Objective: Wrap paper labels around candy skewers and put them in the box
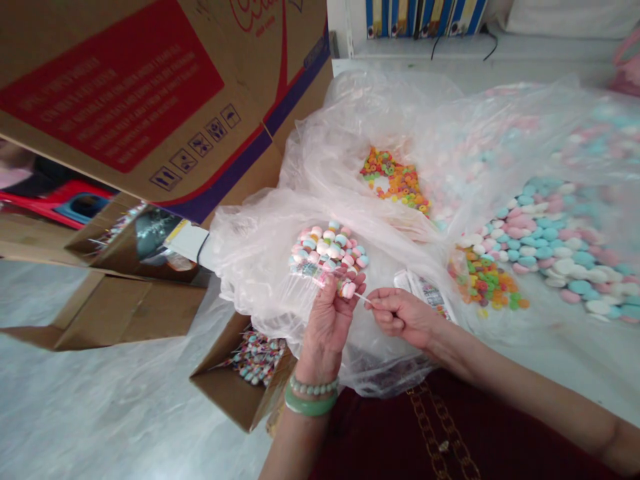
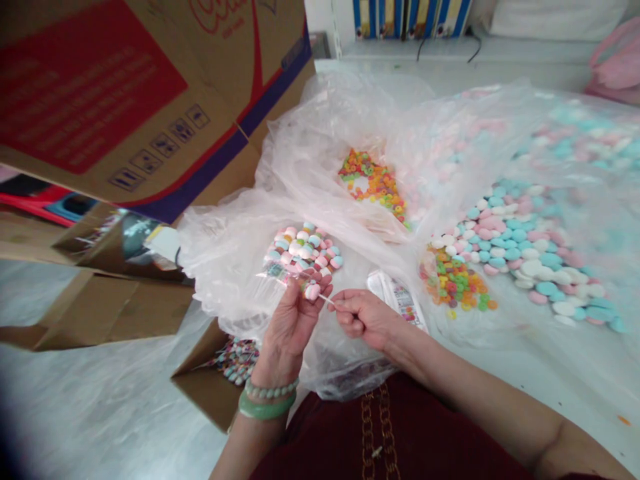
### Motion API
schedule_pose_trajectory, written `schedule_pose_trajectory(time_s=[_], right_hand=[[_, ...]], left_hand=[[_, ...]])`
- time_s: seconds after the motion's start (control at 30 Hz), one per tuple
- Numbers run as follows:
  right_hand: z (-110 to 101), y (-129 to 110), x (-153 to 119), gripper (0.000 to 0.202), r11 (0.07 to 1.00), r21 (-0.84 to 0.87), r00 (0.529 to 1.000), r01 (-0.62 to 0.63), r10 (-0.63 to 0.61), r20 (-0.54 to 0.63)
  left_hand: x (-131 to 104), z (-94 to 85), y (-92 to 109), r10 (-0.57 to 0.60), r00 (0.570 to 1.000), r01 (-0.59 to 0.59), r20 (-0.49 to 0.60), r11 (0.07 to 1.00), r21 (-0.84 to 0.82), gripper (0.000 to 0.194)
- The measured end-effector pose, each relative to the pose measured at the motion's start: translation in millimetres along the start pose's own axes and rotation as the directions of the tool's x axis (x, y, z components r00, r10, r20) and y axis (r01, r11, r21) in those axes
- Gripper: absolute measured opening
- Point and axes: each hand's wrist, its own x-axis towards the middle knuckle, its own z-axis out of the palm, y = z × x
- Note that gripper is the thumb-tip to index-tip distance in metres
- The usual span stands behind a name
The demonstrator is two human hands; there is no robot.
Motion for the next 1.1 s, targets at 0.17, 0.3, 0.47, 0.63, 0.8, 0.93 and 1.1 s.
schedule_pose_trajectory(time_s=[0.17,0.3,0.47,0.63,0.8,0.93,1.1], right_hand=[[-8.6,0.1,-3.9,0.021,0.960,-0.269,0.981,0.073,-0.118,-0.154],[-7.2,2.2,-7.3,0.017,0.569,-0.814,0.885,0.116,-0.431,-0.175],[-9.7,6.2,-5.2,0.019,0.122,-0.989,0.815,0.082,-0.579,-0.004],[-2.8,1.9,-8.8,0.016,0.218,-0.968,0.839,0.128,-0.544,-0.012],[10.9,-10.7,-5.0,0.029,0.594,-0.789,0.892,0.158,-0.429,-0.145],[14.9,-12.3,3.5,0.028,0.797,-0.592,0.924,0.117,-0.306,-0.230],[12.2,-8.4,7.4,0.024,0.862,-0.492,0.919,0.118,-0.283,-0.276]], left_hand=[[3.9,-8.2,5.8,0.021,1.000,-0.021,0.003,1.000,0.019,0.022],[4.7,-9.7,6.5,0.110,0.994,-0.109,-0.014,0.992,0.058,0.023],[-0.3,-1.7,4.4,0.177,0.984,-0.175,-0.001,0.976,0.132,0.020],[0.0,-0.3,4.5,0.160,0.987,-0.160,0.006,0.979,0.130,0.019],[-1.2,2.4,2.8,0.135,0.989,-0.141,0.054,0.982,0.125,0.019],[-5.3,11.1,0.7,0.131,0.986,-0.143,0.099,0.981,0.129,0.022],[-7.0,17.3,-2.6,0.129,0.989,-0.137,0.068,0.983,0.124,0.024]])
